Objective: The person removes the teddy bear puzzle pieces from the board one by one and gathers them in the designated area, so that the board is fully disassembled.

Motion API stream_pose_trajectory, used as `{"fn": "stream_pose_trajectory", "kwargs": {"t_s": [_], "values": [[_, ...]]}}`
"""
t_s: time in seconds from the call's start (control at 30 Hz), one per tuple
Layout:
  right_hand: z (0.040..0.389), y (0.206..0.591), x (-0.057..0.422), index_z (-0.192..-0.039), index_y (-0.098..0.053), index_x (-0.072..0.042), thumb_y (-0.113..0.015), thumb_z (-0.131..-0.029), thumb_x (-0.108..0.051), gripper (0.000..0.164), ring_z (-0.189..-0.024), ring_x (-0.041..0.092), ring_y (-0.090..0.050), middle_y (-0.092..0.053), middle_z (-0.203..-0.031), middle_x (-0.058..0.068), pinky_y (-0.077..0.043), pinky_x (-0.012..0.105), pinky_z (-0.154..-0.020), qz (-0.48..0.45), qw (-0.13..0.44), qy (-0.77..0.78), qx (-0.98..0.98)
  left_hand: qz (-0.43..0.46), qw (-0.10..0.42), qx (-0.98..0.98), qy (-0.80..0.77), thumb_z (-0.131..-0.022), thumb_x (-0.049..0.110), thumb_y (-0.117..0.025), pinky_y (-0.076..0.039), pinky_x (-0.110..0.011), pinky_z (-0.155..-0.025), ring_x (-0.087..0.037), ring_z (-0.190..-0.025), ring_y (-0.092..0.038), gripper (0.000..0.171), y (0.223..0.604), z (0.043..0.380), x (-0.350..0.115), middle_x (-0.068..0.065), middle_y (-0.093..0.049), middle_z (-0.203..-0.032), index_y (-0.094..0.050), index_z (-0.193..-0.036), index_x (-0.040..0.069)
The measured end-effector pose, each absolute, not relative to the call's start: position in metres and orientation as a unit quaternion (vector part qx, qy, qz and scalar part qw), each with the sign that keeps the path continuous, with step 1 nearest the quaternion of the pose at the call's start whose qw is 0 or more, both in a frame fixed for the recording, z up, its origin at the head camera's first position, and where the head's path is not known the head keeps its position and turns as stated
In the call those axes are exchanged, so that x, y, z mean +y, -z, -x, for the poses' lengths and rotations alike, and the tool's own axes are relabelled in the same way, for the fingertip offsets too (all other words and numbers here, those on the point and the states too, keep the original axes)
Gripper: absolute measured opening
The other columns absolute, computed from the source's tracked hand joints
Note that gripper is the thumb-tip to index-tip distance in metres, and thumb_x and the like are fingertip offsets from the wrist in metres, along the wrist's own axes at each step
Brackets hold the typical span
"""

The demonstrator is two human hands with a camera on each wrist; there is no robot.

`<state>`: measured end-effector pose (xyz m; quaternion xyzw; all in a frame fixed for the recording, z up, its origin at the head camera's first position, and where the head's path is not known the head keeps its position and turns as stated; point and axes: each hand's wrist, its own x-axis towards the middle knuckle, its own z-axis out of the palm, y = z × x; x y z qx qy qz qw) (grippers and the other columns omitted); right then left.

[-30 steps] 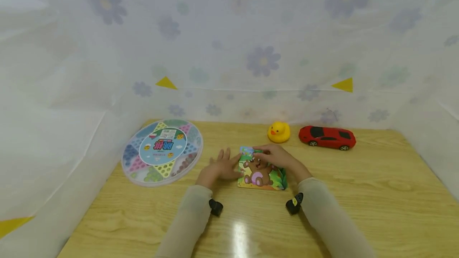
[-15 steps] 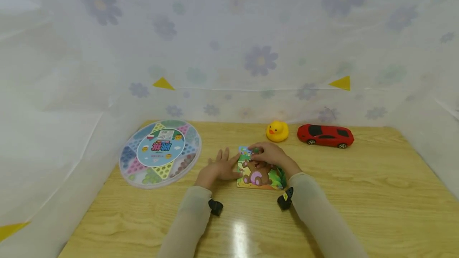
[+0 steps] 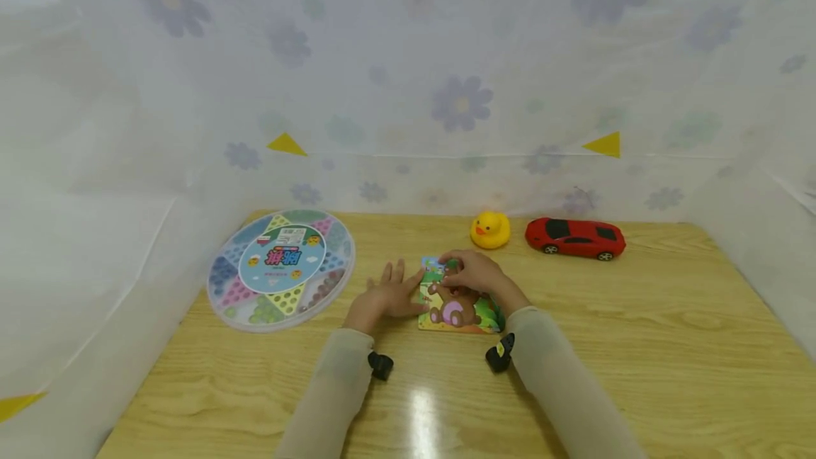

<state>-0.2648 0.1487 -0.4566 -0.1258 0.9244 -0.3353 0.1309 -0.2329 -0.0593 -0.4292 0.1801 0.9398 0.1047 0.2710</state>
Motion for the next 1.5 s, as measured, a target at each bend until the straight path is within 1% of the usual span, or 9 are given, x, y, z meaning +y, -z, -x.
{"fn": "stream_pose_trajectory", "kwargs": {"t_s": [0.2,0.4,0.6,0.73,0.83,1.03,1.23,1.37,1.5], "values": [[0.264,0.450,0.142,-0.120,-0.062,-0.020,-0.074,-0.082,-0.027,0.040,-0.061,0.017,-0.054,-0.056,-0.074,0.003,-0.040,0.028,-0.052,0.101,0.146,0.340,0.924,-0.179,0.272,0.941,-0.097,-0.092,0.056,-0.049,-0.006,-0.067,-0.107,-0.036,-0.143,0.008,0.077,0.428,0.233,-0.061,-0.016,0.008,-0.157,-0.011,-0.153,0.030],[0.263,0.446,0.143,-0.120,-0.061,-0.017,-0.072,-0.084,-0.023,0.038,-0.062,0.018,-0.055,-0.056,-0.075,0.005,-0.042,0.029,-0.052,0.087,0.168,0.362,0.913,-0.177,0.276,0.940,-0.096,-0.091,0.057,-0.049,-0.005,-0.065,-0.108,-0.035,-0.143,0.009,0.078,0.425,0.232,-0.059,-0.014,0.009,-0.157,-0.010,-0.153,0.031],[0.264,0.448,0.146,-0.117,-0.061,-0.019,-0.072,-0.084,-0.025,0.035,-0.061,0.018,-0.057,-0.057,-0.075,0.005,-0.041,0.030,-0.052,0.080,0.159,0.353,0.918,-0.182,0.273,0.940,-0.094,-0.091,0.058,-0.049,-0.007,-0.066,-0.107,-0.035,-0.143,0.007,0.078,0.425,0.232,-0.057,-0.015,0.007,-0.158,-0.010,-0.153,0.031],[0.265,0.448,0.146,-0.115,-0.061,-0.022,-0.073,-0.082,-0.026,0.035,-0.061,0.018,-0.058,-0.056,-0.075,0.005,-0.040,0.030,-0.052,0.076,0.157,0.342,0.923,-0.183,0.268,0.940,-0.101,-0.088,0.059,-0.053,-0.007,-0.065,-0.108,-0.035,-0.143,0.006,0.081,0.425,0.233,-0.057,-0.014,0.006,-0.158,-0.011,-0.153,0.032],[0.265,0.449,0.145,-0.115,-0.060,-0.021,-0.073,-0.083,-0.026,0.035,-0.061,0.018,-0.058,-0.056,-0.076,0.005,-0.040,0.030,-0.052,0.080,0.162,0.343,0.922,-0.178,0.265,0.942,-0.104,-0.087,0.060,-0.055,-0.006,-0.064,-0.108,-0.035,-0.144,0.006,0.083,0.427,0.233,-0.058,-0.014,0.005,-0.158,-0.012,-0.153,0.032],[0.266,0.449,0.142,-0.116,-0.058,-0.020,-0.073,-0.083,-0.025,0.036,-0.061,0.018,-0.060,-0.059,-0.077,0.006,-0.045,0.030,-0.053,0.079,0.182,0.357,0.913,-0.176,0.260,0.943,-0.111,-0.086,0.058,-0.056,-0.007,-0.064,-0.108,-0.035,-0.144,0.004,0.083,0.429,0.233,-0.060,-0.015,0.004,-0.158,-0.015,-0.153,0.031],[0.268,0.449,0.142,-0.116,-0.056,-0.021,-0.073,-0.084,-0.027,0.037,-0.064,0.018,-0.058,-0.060,-0.077,0.002,-0.043,0.032,-0.056,0.096,0.164,0.321,0.928,-0.174,0.258,0.943,-0.116,-0.087,0.058,-0.056,-0.005,-0.065,-0.108,-0.035,-0.144,0.005,0.082,0.430,0.234,-0.059,-0.014,0.005,-0.158,-0.014,-0.153,0.032],[0.267,0.450,0.142,-0.117,-0.055,-0.019,-0.072,-0.084,-0.025,0.038,-0.065,0.019,-0.058,-0.059,-0.078,0.004,-0.044,0.032,-0.056,0.090,0.179,0.331,0.922,-0.178,0.261,0.941,-0.117,-0.087,0.058,-0.056,-0.005,-0.066,-0.107,-0.036,-0.143,0.005,0.082,0.430,0.233,-0.059,-0.015,0.005,-0.158,-0.014,-0.153,0.032],[0.265,0.450,0.142,-0.118,-0.054,-0.018,-0.072,-0.084,-0.023,0.038,-0.065,0.019,-0.056,-0.057,-0.080,0.006,-0.043,0.031,-0.056,0.095,0.168,0.343,0.919,-0.176,0.258,0.942,-0.121,-0.087,0.057,-0.057,-0.006,-0.066,-0.107,-0.036,-0.143,0.004,0.081,0.429,0.232,-0.060,-0.016,0.004,-0.158,-0.015,-0.153,0.031]]}}
